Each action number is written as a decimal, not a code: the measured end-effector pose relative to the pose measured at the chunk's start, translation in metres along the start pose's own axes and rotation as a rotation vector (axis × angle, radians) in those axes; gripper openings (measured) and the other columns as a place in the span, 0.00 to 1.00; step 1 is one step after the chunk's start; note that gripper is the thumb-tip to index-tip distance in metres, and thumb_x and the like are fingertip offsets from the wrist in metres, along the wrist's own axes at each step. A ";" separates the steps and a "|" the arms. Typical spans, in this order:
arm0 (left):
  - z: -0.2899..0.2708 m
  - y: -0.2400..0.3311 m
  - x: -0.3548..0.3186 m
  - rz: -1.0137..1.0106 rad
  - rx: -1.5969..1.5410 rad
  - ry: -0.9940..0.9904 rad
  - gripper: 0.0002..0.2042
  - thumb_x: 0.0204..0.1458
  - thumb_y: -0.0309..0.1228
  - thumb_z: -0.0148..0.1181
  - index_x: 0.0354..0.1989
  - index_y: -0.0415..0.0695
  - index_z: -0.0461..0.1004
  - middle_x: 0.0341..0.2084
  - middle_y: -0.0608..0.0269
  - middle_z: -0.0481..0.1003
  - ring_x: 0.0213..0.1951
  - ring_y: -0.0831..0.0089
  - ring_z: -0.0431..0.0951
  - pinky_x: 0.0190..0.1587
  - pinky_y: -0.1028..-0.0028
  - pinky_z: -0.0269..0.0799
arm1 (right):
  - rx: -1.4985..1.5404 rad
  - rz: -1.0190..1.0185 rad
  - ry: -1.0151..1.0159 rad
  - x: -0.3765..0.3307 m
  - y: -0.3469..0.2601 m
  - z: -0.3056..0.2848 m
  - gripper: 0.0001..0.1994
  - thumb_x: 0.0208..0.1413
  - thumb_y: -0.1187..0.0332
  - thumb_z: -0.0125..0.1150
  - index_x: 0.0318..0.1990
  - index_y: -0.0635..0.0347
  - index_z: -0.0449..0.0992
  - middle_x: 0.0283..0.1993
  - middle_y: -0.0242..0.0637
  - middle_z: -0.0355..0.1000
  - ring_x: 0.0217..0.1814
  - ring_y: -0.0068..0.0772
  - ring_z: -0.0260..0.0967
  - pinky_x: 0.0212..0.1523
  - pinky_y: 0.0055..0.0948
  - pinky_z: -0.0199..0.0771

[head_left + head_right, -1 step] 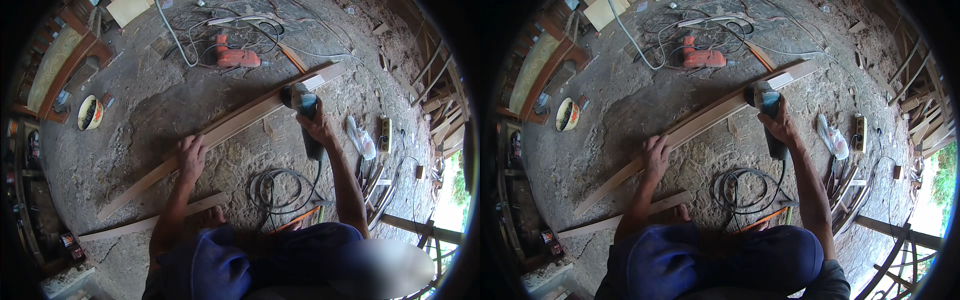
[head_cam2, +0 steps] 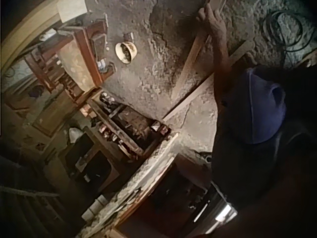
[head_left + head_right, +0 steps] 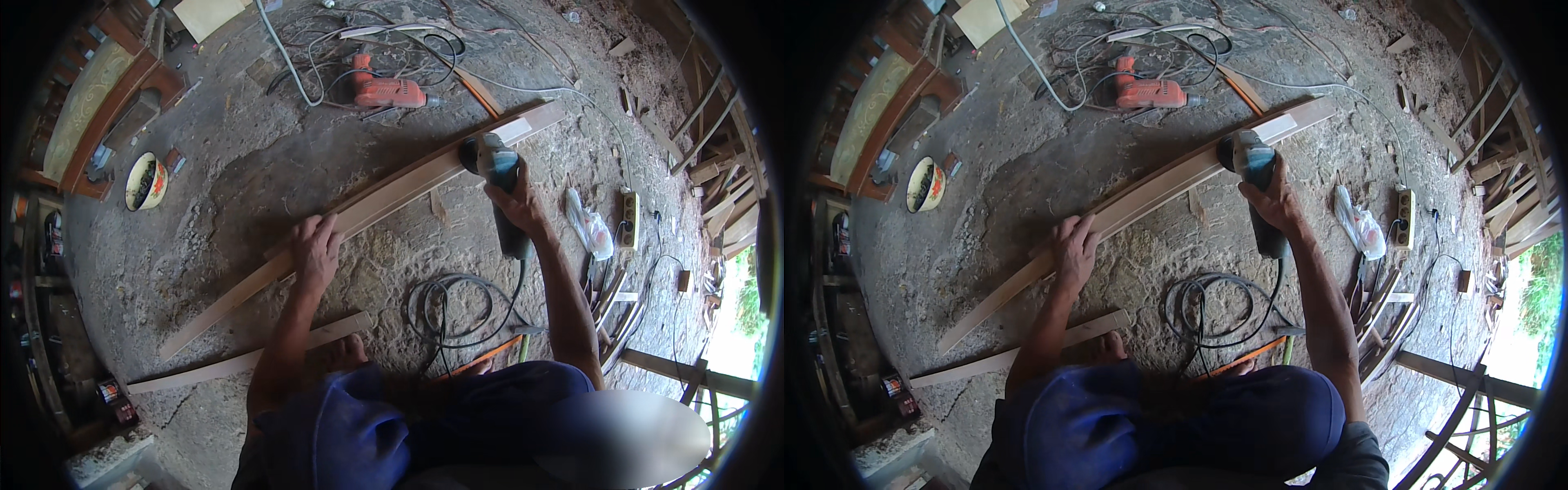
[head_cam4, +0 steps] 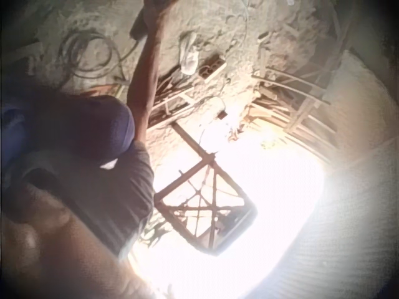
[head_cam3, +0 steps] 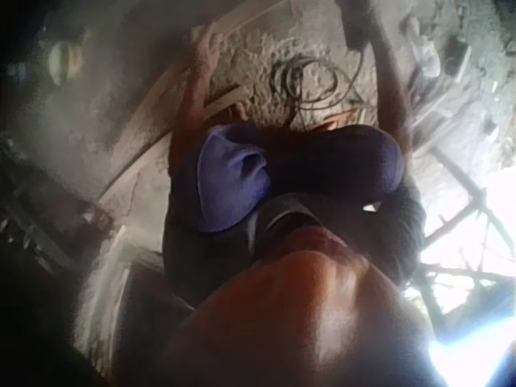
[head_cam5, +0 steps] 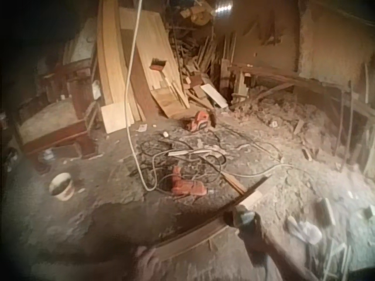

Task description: The person assembles two thin wooden strips into a cross shape using a hammer, then retrieves a longer wooden plank and sands its surface with an electric sander. The person works while sitting on the floor in a cluttered workshop.

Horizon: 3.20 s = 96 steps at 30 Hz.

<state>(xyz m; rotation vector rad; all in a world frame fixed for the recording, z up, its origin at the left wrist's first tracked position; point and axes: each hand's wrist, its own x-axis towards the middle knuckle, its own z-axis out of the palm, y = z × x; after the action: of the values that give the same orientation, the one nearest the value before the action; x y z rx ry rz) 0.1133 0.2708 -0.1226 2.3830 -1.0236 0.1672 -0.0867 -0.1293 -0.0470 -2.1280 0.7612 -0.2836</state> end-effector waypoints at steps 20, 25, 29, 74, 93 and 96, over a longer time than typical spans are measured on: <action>0.004 0.010 0.019 0.004 0.007 0.007 0.22 0.54 0.33 0.69 0.58 0.50 0.77 0.49 0.59 0.73 0.50 0.54 0.71 0.55 0.54 0.67 | -0.219 -0.074 -0.316 -0.033 -0.090 0.100 0.57 0.57 0.49 0.66 0.78 0.67 0.30 0.50 0.71 0.76 0.51 0.70 0.78 0.54 0.54 0.78; 0.004 0.009 0.021 0.006 0.001 0.003 0.20 0.54 0.34 0.69 0.57 0.51 0.77 0.49 0.61 0.74 0.51 0.55 0.72 0.53 0.53 0.67 | -0.183 -0.295 -0.278 -0.054 -0.106 0.125 0.54 0.56 0.55 0.69 0.78 0.65 0.35 0.57 0.71 0.72 0.57 0.73 0.74 0.59 0.54 0.75; 0.004 0.007 0.020 0.022 -0.009 0.011 0.19 0.55 0.35 0.68 0.57 0.50 0.78 0.48 0.61 0.74 0.50 0.55 0.73 0.53 0.53 0.67 | -0.155 -0.241 -0.268 -0.057 -0.088 0.116 0.55 0.55 0.56 0.70 0.77 0.66 0.34 0.57 0.69 0.72 0.56 0.69 0.75 0.56 0.54 0.76; -0.012 0.001 0.009 -0.074 0.082 0.088 0.24 0.52 0.36 0.71 0.59 0.49 0.76 0.53 0.55 0.74 0.56 0.50 0.71 0.59 0.52 0.65 | -0.098 0.050 0.038 -0.024 -0.029 0.004 0.53 0.54 0.49 0.71 0.77 0.62 0.41 0.57 0.64 0.74 0.60 0.63 0.74 0.60 0.49 0.73; -0.006 -0.009 0.002 -0.019 -0.057 0.094 0.19 0.52 0.33 0.71 0.53 0.44 0.80 0.46 0.53 0.76 0.50 0.51 0.73 0.55 0.54 0.67 | -0.192 -0.045 -0.051 -0.016 -0.043 0.051 0.54 0.55 0.51 0.69 0.77 0.61 0.37 0.55 0.67 0.75 0.57 0.69 0.75 0.58 0.54 0.74; -0.005 -0.006 0.002 -0.030 -0.062 0.087 0.19 0.52 0.33 0.71 0.53 0.45 0.80 0.47 0.54 0.75 0.50 0.51 0.73 0.55 0.54 0.68 | -0.270 -0.022 -0.122 -0.032 -0.057 0.069 0.55 0.55 0.51 0.68 0.78 0.63 0.35 0.53 0.69 0.75 0.55 0.70 0.76 0.57 0.53 0.76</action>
<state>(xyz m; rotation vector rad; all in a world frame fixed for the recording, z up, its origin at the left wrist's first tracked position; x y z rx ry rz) 0.1198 0.2757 -0.1200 2.3126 -0.9395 0.2224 -0.0568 -0.0390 -0.0440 -2.3830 0.7387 -0.0627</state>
